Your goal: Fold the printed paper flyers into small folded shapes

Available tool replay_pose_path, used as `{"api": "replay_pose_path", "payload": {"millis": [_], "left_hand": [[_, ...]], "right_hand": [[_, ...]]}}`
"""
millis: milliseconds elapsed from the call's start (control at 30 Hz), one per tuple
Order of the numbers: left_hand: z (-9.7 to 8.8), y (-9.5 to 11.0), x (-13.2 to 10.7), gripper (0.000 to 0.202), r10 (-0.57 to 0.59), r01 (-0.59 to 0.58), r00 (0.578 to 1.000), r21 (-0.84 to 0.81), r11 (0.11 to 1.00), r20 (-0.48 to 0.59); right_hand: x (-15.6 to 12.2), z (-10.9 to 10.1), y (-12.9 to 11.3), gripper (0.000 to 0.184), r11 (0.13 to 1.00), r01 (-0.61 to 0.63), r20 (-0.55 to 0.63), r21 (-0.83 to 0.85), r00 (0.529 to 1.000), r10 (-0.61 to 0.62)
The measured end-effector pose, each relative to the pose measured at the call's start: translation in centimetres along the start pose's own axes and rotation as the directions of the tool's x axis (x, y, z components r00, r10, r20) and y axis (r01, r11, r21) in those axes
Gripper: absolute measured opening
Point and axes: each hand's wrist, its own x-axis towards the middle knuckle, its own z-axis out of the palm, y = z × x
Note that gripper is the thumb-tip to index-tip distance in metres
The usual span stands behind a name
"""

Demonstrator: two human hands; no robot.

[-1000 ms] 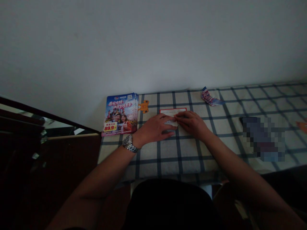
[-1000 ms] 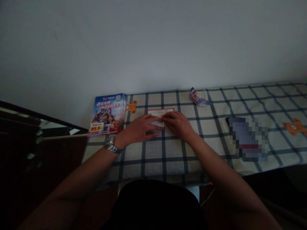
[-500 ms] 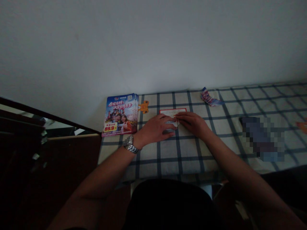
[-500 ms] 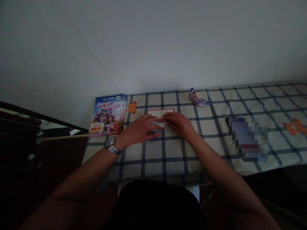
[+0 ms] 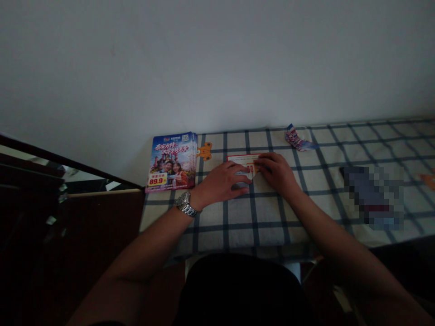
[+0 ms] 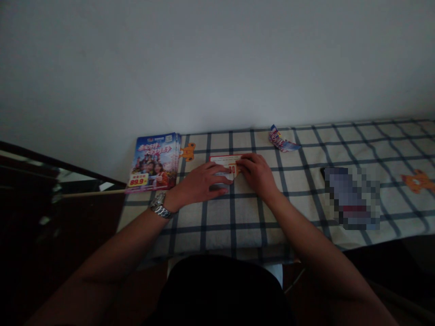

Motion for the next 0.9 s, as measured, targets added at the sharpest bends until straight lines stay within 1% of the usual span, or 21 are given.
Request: {"api": "replay_pose_path", "payload": {"millis": [200,367,533,733,800,900], "left_hand": [[0.0,0.0,0.0,0.028,-0.009,0.009,1.0,-0.001,1.0,0.011],[-0.1,0.1,0.0,0.03,-0.014,0.014,1.0,-0.003,1.0,0.012],[0.0,0.0,0.0,0.03,-0.011,0.011,1.0,-0.001,1.0,0.008],[-0.1,-0.1,0.0,0.03,-0.012,0.011,1.0,0.013,1.0,0.027],[-0.2,-0.1,-0.1,0.03,-0.008,0.007,1.0,0.018,1.0,0.03],[-0.3,-0.1,-0.2,0.03,-0.005,0.005,1.0,0.015,1.0,0.029]], "right_hand": [[0.3,-0.5,0.5,0.02,0.998,-0.046,-0.024,-0.039,0.999,0.046],[0.5,-0.8,1.2,0.02,0.996,-0.085,-0.024,-0.009,0.996,0.085],[0.6,-0.8,1.3,0.02,0.996,-0.08,-0.022,-0.038,0.997,0.079],[0.3,-1.1,1.1,0.025,0.997,-0.045,-0.044,-0.058,0.998,0.043],[0.3,-1.3,0.9,0.025,0.999,-0.006,-0.043,-0.041,0.999,0.004],[0.2,-1.3,0.4,0.024,0.995,0.091,0.004,0.048,0.996,-0.092]]}}
